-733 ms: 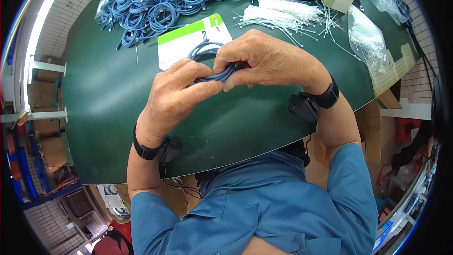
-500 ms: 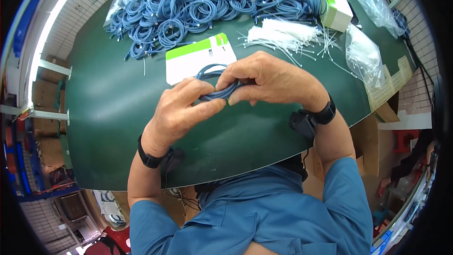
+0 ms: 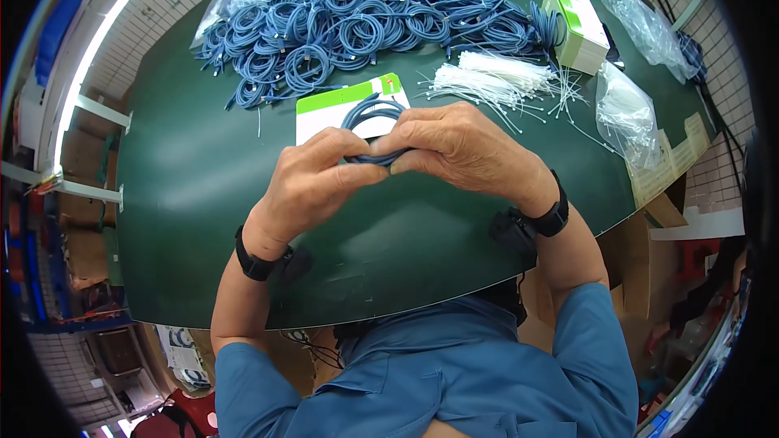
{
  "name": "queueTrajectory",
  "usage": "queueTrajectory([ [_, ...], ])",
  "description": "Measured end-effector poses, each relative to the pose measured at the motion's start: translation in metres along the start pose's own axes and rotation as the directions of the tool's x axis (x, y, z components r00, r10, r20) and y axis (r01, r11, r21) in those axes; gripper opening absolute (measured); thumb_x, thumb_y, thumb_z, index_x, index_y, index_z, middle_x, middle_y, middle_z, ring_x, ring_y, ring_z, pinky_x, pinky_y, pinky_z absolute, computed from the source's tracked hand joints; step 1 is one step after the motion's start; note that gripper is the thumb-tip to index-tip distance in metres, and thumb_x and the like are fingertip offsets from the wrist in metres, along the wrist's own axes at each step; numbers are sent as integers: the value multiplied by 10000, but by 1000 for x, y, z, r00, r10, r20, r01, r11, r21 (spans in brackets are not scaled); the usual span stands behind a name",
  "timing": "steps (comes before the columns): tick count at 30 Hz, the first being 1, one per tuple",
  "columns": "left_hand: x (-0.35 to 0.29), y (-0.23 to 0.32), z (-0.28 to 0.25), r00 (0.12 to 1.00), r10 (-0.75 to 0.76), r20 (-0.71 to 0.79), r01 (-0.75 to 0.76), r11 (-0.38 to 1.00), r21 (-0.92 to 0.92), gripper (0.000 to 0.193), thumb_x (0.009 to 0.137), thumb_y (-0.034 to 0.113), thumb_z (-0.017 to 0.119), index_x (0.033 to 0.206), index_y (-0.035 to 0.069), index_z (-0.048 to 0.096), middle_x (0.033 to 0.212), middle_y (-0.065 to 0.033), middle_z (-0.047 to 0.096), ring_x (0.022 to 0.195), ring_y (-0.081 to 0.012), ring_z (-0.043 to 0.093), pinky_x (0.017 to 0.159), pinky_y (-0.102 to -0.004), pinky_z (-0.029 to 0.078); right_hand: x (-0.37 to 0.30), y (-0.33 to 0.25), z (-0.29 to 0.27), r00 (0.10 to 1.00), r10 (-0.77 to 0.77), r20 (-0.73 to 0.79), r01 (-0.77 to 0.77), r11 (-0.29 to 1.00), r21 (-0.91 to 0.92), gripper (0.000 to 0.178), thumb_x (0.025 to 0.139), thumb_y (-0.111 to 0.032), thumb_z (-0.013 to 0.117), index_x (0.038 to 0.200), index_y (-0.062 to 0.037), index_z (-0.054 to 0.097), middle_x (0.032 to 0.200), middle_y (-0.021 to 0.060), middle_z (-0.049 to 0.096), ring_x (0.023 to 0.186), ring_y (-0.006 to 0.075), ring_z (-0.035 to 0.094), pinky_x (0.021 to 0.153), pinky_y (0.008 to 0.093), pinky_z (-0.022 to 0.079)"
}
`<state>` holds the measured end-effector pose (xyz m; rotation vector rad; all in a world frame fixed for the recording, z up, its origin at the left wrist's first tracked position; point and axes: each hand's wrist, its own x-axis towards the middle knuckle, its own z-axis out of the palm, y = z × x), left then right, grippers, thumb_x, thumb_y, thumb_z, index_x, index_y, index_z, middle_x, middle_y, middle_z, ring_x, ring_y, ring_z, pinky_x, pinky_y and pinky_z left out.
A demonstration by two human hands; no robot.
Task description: The person packages a coiled cable by placing it onto a cardboard backing and threading a plastic zip tie through the card and around the cable. After pulling the tie tight by hand to secure the cable, the person sets the assembled unit aside.
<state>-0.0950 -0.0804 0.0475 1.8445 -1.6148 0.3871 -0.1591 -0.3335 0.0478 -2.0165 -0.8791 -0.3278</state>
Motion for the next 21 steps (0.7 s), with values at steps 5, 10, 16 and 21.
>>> queueTrajectory([
  [5, 4, -7, 2, 987, -160, -16, 152, 961, -233, 279, 759, 19, 832, 1022, 85, 768, 1032, -83, 705, 961, -272, 704, 809, -386, 590, -2, 11, 7, 993, -19, -116, 9, 996, -87, 261, 842, -81, 821, 1093, -71, 749, 965, 92, 740, 807, 298, 732, 686, 378, 567],
  [10, -2, -28, 4, 919, -370, -135, 356, 927, -117, 389, 764, 82, 867, 1131, 53, 739, 1211, -129, 674, 1122, -313, 661, 936, -414, 553, -2, 20, 1, 987, -60, -149, 30, 980, -198, 246, 835, -49, 818, 1074, -68, 763, 961, 95, 743, 787, 290, 735, 664, 372, 569],
  [16, -16, -72, 23, 886, -432, 171, 380, 885, 267, 785, 744, 284, 908, 1414, 36, 583, 1402, -179, 578, 1318, -370, 541, 1091, -471, 456, -1, 26, -1, 978, -43, -204, -7, 971, -239, 233, 838, -32, 811, 1067, -62, 776, 962, 95, 747, 786, 280, 739, 663, 362, 571],
  [21, -19, -92, 27, 861, -465, 204, 380, 857, 348, 922, 725, 391, 913, 1475, 32, 516, 1425, -189, 556, 1357, -378, 497, 1151, -491, 392, 0, 28, 0, 971, -26, -239, -35, 969, -246, 223, 853, -39, 806, 1074, -55, 780, 959, 98, 746, 775, 253, 730, 663, 347, 564],
])
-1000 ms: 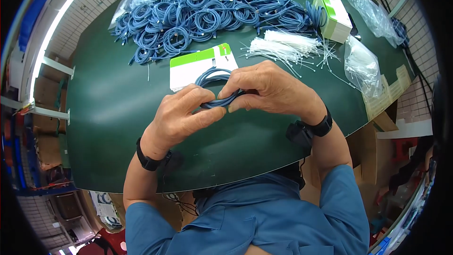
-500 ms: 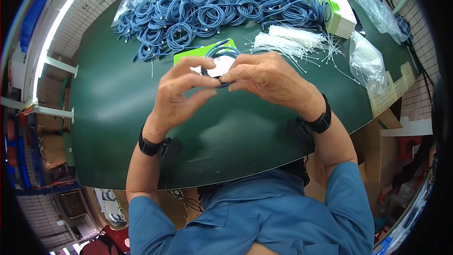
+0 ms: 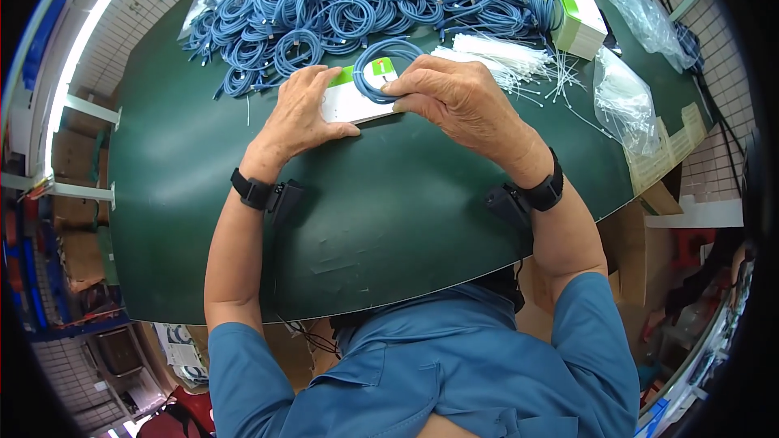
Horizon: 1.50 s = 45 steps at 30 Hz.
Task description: The person packages a coiled cable by placing it onto a cardboard backing and threading a plastic zip tie through the card and around the cable. After pulling the tie tight by hand to secure the cable, the person sets the assembled unit aside.
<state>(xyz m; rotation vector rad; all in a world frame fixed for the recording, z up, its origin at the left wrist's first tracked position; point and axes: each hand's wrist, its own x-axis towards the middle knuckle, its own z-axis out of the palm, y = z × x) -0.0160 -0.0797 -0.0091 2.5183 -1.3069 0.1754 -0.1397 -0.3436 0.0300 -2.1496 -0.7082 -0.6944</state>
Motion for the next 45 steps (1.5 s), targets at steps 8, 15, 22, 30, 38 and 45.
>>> queueTrajectory([
  [8, -9, 2, -2, 996, -92, 14, 93, 961, -261, 845, 770, 410, 880, 1453, 35, 554, 1420, -230, 580, 1356, -402, 517, 1155, -499, 395, 1, 1, -1, 997, 44, -55, -44, 999, 12, 204, 884, -38, 794, 1086, -39, 772, 939, 95, 734, 752, 208, 688, 659, 315, 533],
  [15, -15, 2, 0, 975, 106, -196, -81, 988, 132, 277, 936, 124, 674, 1204, 53, 684, 1148, -149, 740, 1035, -351, 710, 876, -421, 572, -1, 0, -2, 993, 50, -110, -40, 995, 95, 230, 894, -20, 788, 1121, -27, 751, 926, 85, 717, 726, 187, 646, 651, 299, 506],
  [22, -35, 74, -55, 965, 97, -242, -24, 957, 288, 87, 919, 91, 686, 1001, 63, 687, 912, -91, 731, 839, -296, 719, 694, -421, 555, 1, -12, -9, 974, 69, -215, -29, 983, 182, 205, 889, -12, 786, 1088, -25, 737, 926, 85, 707, 738, 177, 634, 665, 293, 506],
  [30, -67, 116, -42, 990, -21, -141, 30, 998, 61, 83, 927, 104, 724, 976, 49, 685, 884, -107, 714, 813, -316, 705, 689, -439, 546, -6, -29, 25, 997, 19, -77, -3, 979, 205, 187, 895, -40, 781, 1073, -22, 730, 936, 106, 706, 752, 220, 671, 674, 317, 526],
  [38, -74, 103, -37, 890, 80, -450, -84, 996, 10, 149, 916, 120, 751, 1035, 43, 707, 959, -118, 721, 819, -295, 703, 690, -412, 561, -17, -26, 56, 993, 65, -96, -47, 982, 182, 199, 866, -8, 804, 1051, -16, 728, 937, 116, 719, 765, 251, 696, 671, 330, 552],
  [45, -120, 125, -27, 886, -462, -38, 216, 484, -848, 257, 973, 182, 734, 1158, 11, 684, 1069, -149, 712, 885, -214, 692, 731, -346, 567, -17, -21, 64, 990, -67, -125, 86, 984, 155, 260, 821, 20, 835, 1058, -30, 741, 898, 116, 718, 753, 244, 710, 645, 321, 568],
])
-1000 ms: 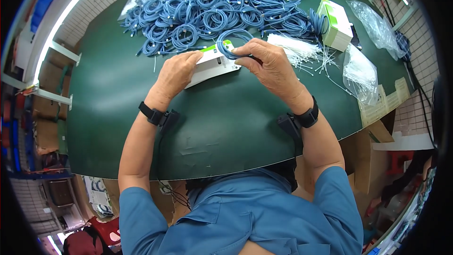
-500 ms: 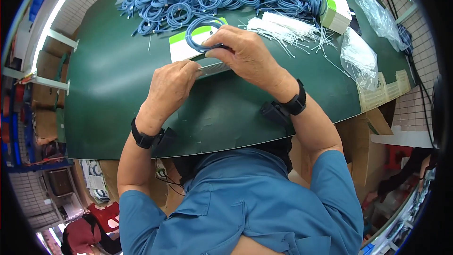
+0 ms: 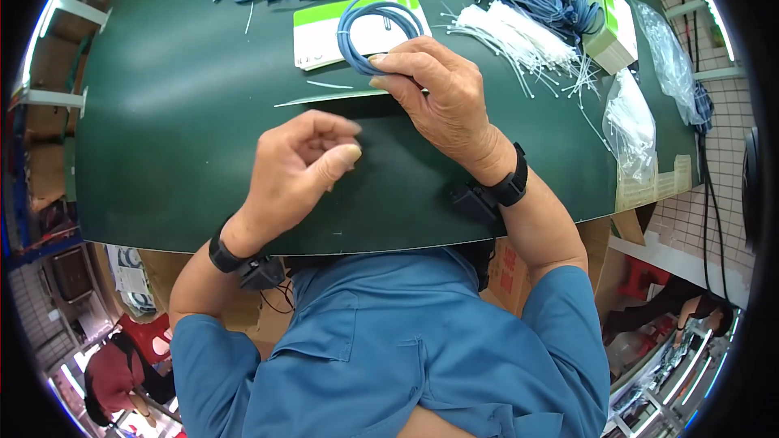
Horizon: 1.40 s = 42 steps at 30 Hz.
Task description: The person packages a coiled cable by placing it onto a cardboard backing and threading a plastic zip tie through the card and around the cable. After pulling the tie tight by hand to secure the cable, the person sets the assembled unit aside.
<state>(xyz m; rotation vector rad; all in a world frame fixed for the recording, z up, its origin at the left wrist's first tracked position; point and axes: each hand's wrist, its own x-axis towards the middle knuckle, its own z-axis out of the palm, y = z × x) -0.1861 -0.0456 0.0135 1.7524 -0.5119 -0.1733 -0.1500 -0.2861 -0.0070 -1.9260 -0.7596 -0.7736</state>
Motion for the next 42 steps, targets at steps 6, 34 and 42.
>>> queueTrajectory([
  [6, 17, 2, 11, 751, -614, 244, 505, 295, -811, 290, 1027, 162, 643, 1239, -34, 620, 1096, -134, 706, 886, -194, 691, 745, -306, 561, -6, -5, 2, 992, -105, 63, 103, 994, 29, 311, 783, 19, 856, 1069, -50, 754, 889, 114, 714, 737, 242, 708, 625, 319, 566],
  [34, 68, -15, 16, 967, -144, 208, 249, 686, -684, 284, 1017, 152, 658, 1266, 24, 606, 1083, -66, 678, 873, -133, 652, 682, -278, 526, 21, -5, -26, 969, 178, 174, -181, 983, 6, 268, 763, -80, 896, 1015, -57, 806, 950, 51, 712, 864, 186, 676, 721, 307, 548],
  [42, 68, -1, 28, 919, -393, -23, 297, 730, -615, 258, 1003, 207, 693, 1192, 58, 602, 966, -16, 653, 696, -56, 600, 481, -211, 422, 12, -12, -5, 971, 194, 139, -200, 979, 30, 274, 776, -66, 899, 1032, -42, 806, 932, 66, 715, 802, 175, 687, 679, 294, 551],
])
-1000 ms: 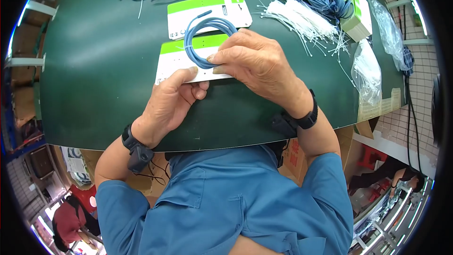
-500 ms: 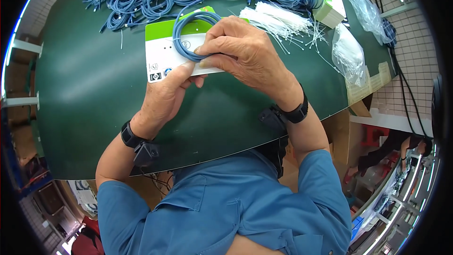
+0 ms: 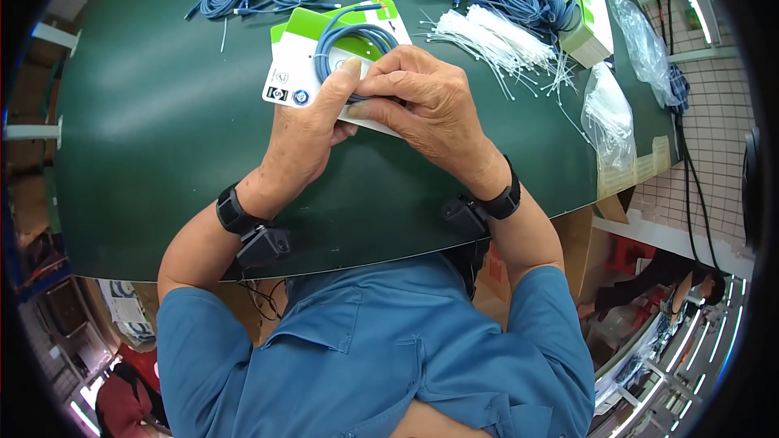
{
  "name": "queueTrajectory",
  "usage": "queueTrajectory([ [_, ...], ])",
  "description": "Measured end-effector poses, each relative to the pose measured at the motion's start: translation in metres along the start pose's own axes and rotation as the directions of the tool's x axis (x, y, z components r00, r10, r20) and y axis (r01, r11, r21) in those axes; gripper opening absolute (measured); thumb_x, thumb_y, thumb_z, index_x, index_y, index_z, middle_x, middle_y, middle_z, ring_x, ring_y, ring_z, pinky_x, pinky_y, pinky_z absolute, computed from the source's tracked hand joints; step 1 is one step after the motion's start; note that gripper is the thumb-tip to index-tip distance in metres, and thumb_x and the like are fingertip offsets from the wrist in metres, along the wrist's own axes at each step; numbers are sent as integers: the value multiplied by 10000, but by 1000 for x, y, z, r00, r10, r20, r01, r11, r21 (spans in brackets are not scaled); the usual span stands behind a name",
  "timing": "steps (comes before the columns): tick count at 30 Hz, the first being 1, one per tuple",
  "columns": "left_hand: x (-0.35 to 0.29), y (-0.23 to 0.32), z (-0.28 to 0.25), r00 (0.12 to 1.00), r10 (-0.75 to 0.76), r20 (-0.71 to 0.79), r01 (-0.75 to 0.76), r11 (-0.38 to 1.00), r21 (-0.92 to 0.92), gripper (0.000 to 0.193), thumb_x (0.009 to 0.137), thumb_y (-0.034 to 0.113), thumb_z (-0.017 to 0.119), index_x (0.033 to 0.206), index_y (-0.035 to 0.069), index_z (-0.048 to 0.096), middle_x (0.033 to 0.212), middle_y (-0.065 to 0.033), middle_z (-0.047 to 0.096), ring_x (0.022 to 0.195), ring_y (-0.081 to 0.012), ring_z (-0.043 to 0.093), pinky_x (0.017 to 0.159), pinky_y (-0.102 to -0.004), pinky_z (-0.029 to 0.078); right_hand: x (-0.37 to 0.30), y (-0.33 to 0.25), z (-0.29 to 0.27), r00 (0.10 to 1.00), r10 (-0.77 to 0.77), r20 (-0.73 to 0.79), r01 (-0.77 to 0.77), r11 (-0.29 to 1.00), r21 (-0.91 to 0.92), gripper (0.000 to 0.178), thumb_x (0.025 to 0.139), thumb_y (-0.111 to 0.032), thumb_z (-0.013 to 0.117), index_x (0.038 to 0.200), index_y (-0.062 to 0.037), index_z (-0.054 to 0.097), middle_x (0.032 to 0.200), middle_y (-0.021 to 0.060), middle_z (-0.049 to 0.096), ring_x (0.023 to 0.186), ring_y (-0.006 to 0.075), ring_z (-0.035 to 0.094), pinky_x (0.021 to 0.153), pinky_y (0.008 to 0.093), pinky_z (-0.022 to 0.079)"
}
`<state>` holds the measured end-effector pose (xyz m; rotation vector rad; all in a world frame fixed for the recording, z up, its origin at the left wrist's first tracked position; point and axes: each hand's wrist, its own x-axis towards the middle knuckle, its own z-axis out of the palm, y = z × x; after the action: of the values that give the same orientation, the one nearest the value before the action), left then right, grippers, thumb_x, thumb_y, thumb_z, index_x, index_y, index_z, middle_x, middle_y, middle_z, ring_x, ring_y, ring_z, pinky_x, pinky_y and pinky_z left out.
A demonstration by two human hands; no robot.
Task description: The person packages a coiled cable by placing it onto a cardboard backing and threading a plastic zip tie through the card and around the cable. After pulling the tie tight by hand to secure the cable, the person sets the assembled unit aside.
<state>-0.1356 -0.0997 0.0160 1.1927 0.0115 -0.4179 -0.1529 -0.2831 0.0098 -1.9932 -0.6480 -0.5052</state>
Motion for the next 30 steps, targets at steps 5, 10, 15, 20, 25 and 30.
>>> queueTrajectory([
  [5, 4, -4, -4, 993, 121, 4, -121, 990, 71, 255, 1000, 178, 667, 1204, 42, 600, 927, -24, 653, 642, -58, 583, 446, -218, 412, 2, -7, -1, 999, 40, 7, -41, 998, 55, 275, 774, -50, 895, 1033, -36, 805, 955, 77, 731, 787, 178, 702, 683, 282, 569],
  [10, 6, 1, -3, 993, 116, -16, -115, 992, 53, 266, 1000, 160, 639, 1219, 16, 594, 902, -37, 654, 581, -60, 563, 407, -218, 394, 7, -4, -11, 999, -19, 36, 17, 998, 55, 280, 767, -28, 887, 1034, -39, 806, 977, 90, 749, 801, 187, 723, 693, 285, 583],
  [15, 10, -2, -5, 996, 84, 19, -84, 996, 40, 286, 1007, 178, 631, 1231, 6, 591, 906, -49, 656, 564, -60, 556, 395, -212, 383, 3, -7, -10, 998, 39, 46, -41, 998, 45, 274, 774, -26, 882, 1037, -46, 808, 973, 90, 756, 815, 190, 734, 692, 296, 587],
  [20, 15, -7, -11, 996, 73, 55, -76, 996, 50, 309, 1017, 214, 624, 1239, 2, 588, 907, -51, 658, 564, -54, 556, 392, -202, 381, 2, -8, -5, 997, 72, 41, -73, 997, 22, 259, 789, -25, 869, 1041, -46, 808, 969, 82, 752, 800, 177, 722, 687, 289, 579],
  [25, 14, -4, -8, 998, 49, 35, -51, 996, 67, 326, 1026, 247, 627, 1242, 5, 589, 906, -46, 659, 571, -47, 560, 394, -192, 390, 3, -10, -6, 979, 184, 85, -190, 980, 63, 242, 806, -6, 849, 1041, -43, 805, 960, 70, 739, 779, 150, 692, 678, 271, 561],
  [30, 15, -4, -11, 997, 47, 63, -52, 996, 75, 338, 1030, 274, 639, 1242, 15, 592, 906, -40, 660, 586, -43, 574, 392, -188, 398, 4, -13, -6, 968, 231, 95, -240, 965, 107, 246, 804, 7, 843, 1042, -43, 804, 953, 56, 728, 768, 131, 672, 672, 257, 547],
])
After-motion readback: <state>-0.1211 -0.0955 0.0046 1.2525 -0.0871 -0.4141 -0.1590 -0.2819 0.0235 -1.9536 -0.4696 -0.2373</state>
